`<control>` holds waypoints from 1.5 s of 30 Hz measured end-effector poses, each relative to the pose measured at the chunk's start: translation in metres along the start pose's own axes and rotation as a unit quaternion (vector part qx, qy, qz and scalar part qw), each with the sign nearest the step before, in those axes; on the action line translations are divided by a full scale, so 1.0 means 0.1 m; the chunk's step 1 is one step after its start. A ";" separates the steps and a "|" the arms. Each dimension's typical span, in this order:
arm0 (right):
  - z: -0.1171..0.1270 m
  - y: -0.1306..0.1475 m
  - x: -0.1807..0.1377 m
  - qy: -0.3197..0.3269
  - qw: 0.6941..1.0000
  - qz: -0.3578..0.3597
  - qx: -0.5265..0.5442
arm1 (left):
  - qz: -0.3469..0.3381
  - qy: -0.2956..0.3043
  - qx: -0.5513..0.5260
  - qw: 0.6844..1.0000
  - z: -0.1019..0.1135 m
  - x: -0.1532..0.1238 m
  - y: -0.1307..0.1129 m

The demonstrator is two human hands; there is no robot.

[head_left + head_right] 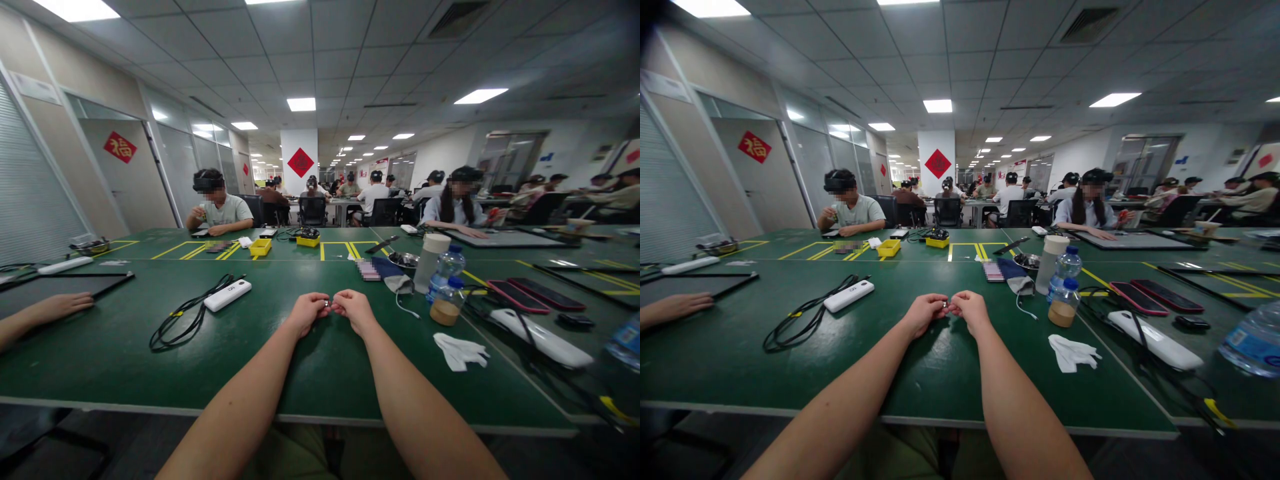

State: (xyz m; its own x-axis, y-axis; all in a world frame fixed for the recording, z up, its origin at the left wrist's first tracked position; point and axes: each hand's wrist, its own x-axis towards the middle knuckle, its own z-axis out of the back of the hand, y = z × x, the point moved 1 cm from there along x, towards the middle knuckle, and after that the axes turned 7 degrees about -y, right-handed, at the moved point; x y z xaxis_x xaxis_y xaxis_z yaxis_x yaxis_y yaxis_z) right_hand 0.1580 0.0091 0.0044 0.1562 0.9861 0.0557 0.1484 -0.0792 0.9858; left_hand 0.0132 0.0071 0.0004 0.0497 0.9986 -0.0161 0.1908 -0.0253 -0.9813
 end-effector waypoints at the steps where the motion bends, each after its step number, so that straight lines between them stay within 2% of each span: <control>1: 0.00 0.00 0.00 0.001 1.000 -0.008 0.002 | -0.001 0.002 0.005 1.000 0.00 0.00 0.00; 13: -0.01 -0.03 -0.01 0.024 0.999 -0.029 -0.014 | 0.008 0.000 0.004 1.000 0.01 -0.01 -0.01; 20: 0.01 -0.02 0.00 0.008 1.000 -0.004 -0.004 | -0.019 -0.017 0.021 0.999 -0.03 -0.03 -0.05; 28: -0.02 0.04 -0.02 0.008 0.997 -0.067 0.039 | -0.005 -0.016 0.018 1.000 -0.01 -0.03 -0.06; 38: -0.02 0.05 -0.04 0.022 0.996 -0.075 0.052 | 0.016 0.001 -0.008 1.000 -0.01 -0.02 -0.03; 45: -0.03 0.01 -0.02 0.008 0.998 -0.054 0.025 | -0.058 -0.037 0.029 0.997 0.02 0.00 0.00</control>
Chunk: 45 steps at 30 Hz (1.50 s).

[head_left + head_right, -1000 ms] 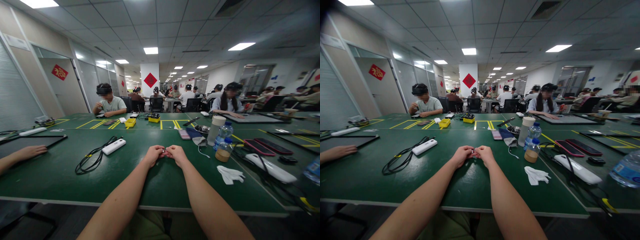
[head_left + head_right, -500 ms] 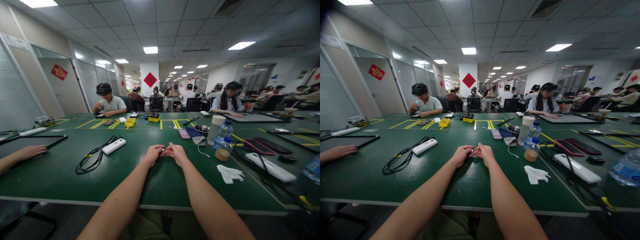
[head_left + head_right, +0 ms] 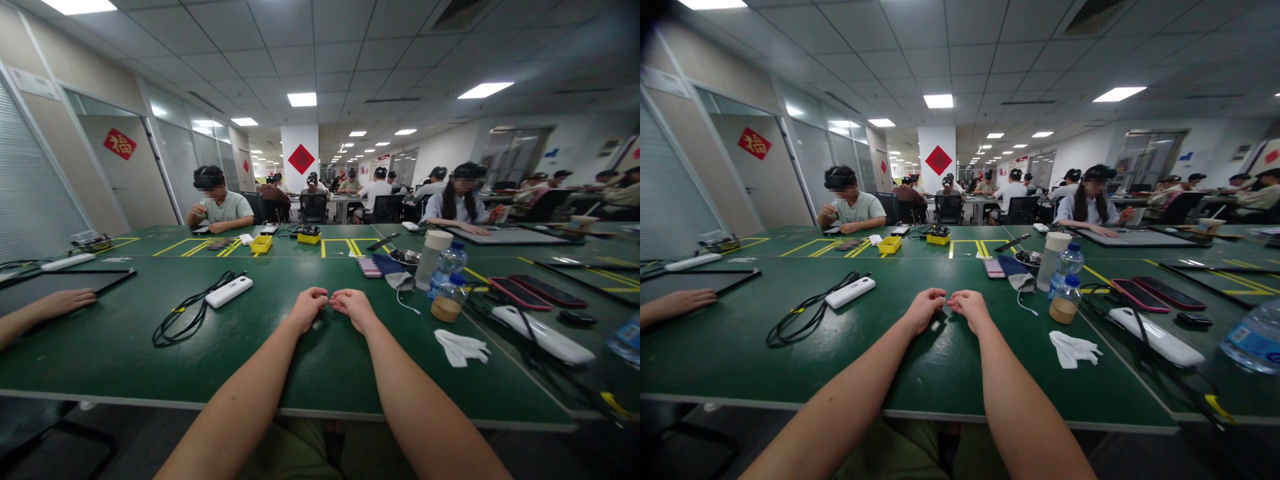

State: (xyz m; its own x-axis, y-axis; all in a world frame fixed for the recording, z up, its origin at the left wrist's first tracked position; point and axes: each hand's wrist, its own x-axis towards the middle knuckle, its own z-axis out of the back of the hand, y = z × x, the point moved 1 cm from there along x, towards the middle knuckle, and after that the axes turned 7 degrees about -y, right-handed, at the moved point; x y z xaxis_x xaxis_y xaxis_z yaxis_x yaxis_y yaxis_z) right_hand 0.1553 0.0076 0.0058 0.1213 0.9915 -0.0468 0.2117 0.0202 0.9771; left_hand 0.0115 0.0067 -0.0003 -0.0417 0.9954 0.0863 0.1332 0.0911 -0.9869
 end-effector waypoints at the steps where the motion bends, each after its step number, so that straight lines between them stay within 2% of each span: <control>1: 0.00 -0.01 0.01 0.002 1.000 0.005 -0.002 | -0.002 -0.001 0.003 1.000 0.00 0.00 0.00; 11: 0.03 -0.03 0.03 0.031 0.999 0.002 0.019 | 0.074 0.030 -0.075 0.994 0.00 0.00 -0.04; 23: 0.02 -0.02 -0.01 0.044 0.999 0.022 -0.017 | 0.039 0.033 -0.016 0.999 -0.03 -0.05 -0.07; 32: 0.03 -0.03 0.01 0.049 0.999 0.022 -0.010 | 0.080 0.032 -0.039 0.996 -0.02 -0.03 -0.08; 42: 0.03 -0.04 0.02 0.044 0.999 0.030 -0.004 | 0.086 0.020 -0.105 0.991 0.01 0.01 -0.04; 45: 0.03 -0.05 0.01 0.045 0.998 0.036 -0.011 | 0.063 0.017 -0.083 0.994 0.01 0.01 -0.02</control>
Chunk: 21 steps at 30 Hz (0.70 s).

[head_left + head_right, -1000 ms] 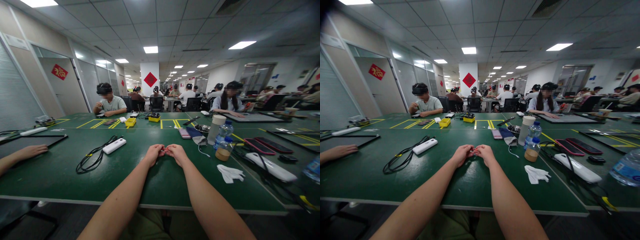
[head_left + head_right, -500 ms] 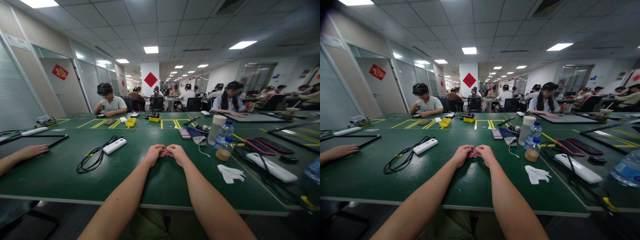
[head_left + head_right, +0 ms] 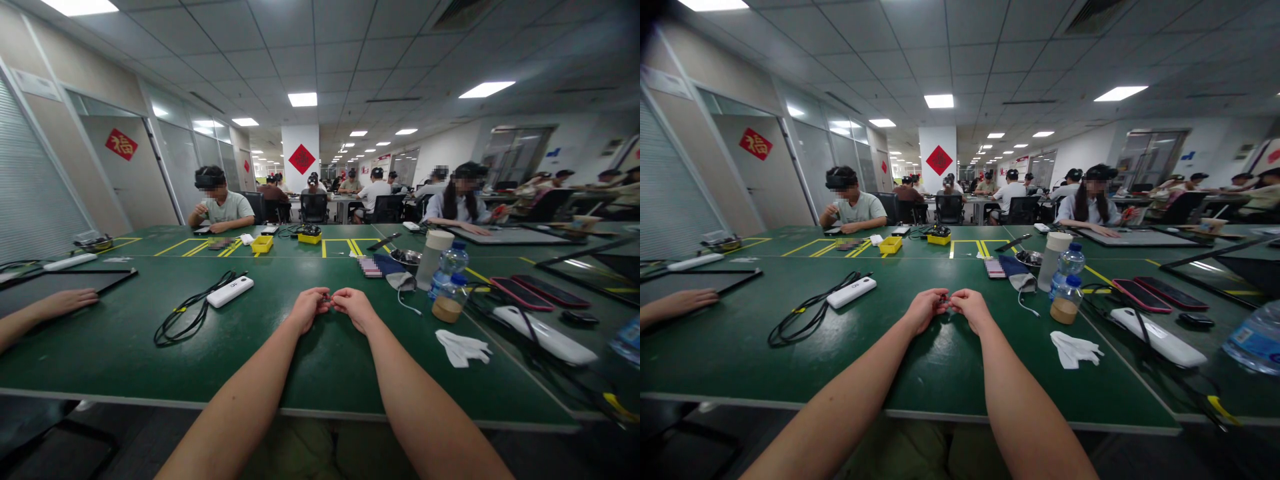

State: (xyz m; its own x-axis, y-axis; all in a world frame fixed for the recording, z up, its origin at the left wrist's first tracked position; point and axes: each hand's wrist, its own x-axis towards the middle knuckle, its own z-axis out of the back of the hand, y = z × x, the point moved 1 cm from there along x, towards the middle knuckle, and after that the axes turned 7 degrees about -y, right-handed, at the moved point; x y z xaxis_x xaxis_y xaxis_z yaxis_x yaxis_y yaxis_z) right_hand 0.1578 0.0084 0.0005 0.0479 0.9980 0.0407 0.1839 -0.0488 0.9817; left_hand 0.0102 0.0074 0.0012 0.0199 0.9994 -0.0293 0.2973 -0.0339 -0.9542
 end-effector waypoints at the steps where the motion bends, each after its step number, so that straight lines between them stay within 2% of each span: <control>1: 0.00 0.00 0.00 -0.002 1.000 0.003 -0.003 | -0.013 -0.004 0.018 1.000 0.00 0.00 0.00; 4: 0.00 0.02 -0.01 -0.006 1.000 0.005 -0.003 | -0.036 -0.013 0.055 0.998 -0.02 -0.02 0.00; 10: 0.00 0.06 -0.03 -0.002 0.999 -0.019 0.026 | 0.011 -0.004 0.021 1.000 -0.03 -0.05 -0.05; 14: 0.00 0.03 -0.01 0.003 1.000 -0.018 0.014 | -0.014 0.010 0.031 0.999 -0.03 -0.06 -0.05; 21: 0.00 0.00 0.00 0.017 1.000 -0.008 -0.013 | -0.024 -0.015 0.065 0.998 -0.05 -0.04 -0.02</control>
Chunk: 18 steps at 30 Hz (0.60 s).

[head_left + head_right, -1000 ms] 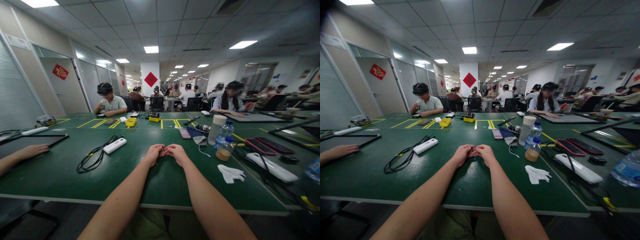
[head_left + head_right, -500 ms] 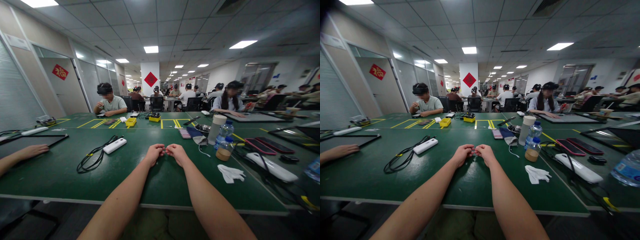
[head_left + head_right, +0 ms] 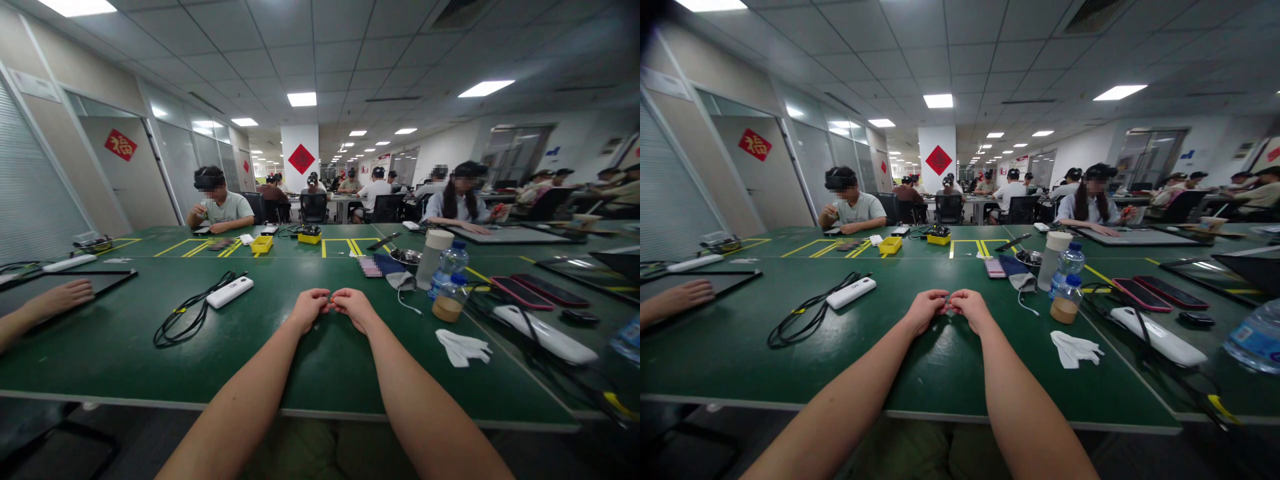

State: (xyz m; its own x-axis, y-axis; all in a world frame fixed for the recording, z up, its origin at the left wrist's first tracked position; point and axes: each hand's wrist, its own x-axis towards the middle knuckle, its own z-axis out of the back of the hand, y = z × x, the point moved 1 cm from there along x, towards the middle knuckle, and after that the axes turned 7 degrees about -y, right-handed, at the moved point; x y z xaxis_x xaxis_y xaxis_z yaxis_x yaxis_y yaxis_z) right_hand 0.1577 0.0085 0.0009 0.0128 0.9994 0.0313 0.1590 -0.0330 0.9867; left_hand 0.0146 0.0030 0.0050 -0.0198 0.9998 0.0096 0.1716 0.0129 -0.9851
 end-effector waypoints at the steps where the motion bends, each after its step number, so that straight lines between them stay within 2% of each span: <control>1: 0.00 0.00 -0.01 -0.001 1.000 0.001 -0.002 | 0.003 0.001 0.004 1.000 0.00 0.00 0.00; 8: 0.00 0.01 -0.01 -0.006 1.000 -0.001 0.013 | 0.027 0.013 -0.029 0.999 0.03 0.02 0.01; 18: 0.01 0.01 -0.01 0.004 1.000 -0.002 0.008 | 0.005 0.019 -0.002 1.000 0.03 0.03 0.03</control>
State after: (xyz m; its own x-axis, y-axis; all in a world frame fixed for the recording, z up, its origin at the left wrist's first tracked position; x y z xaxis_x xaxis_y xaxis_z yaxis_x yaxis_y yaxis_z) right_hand 0.1585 0.0072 0.0020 0.0044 0.9996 0.0286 0.1750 -0.0289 0.9841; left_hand 0.0125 0.0060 0.0014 0.0191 0.9998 0.0069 0.1749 0.0034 -0.9846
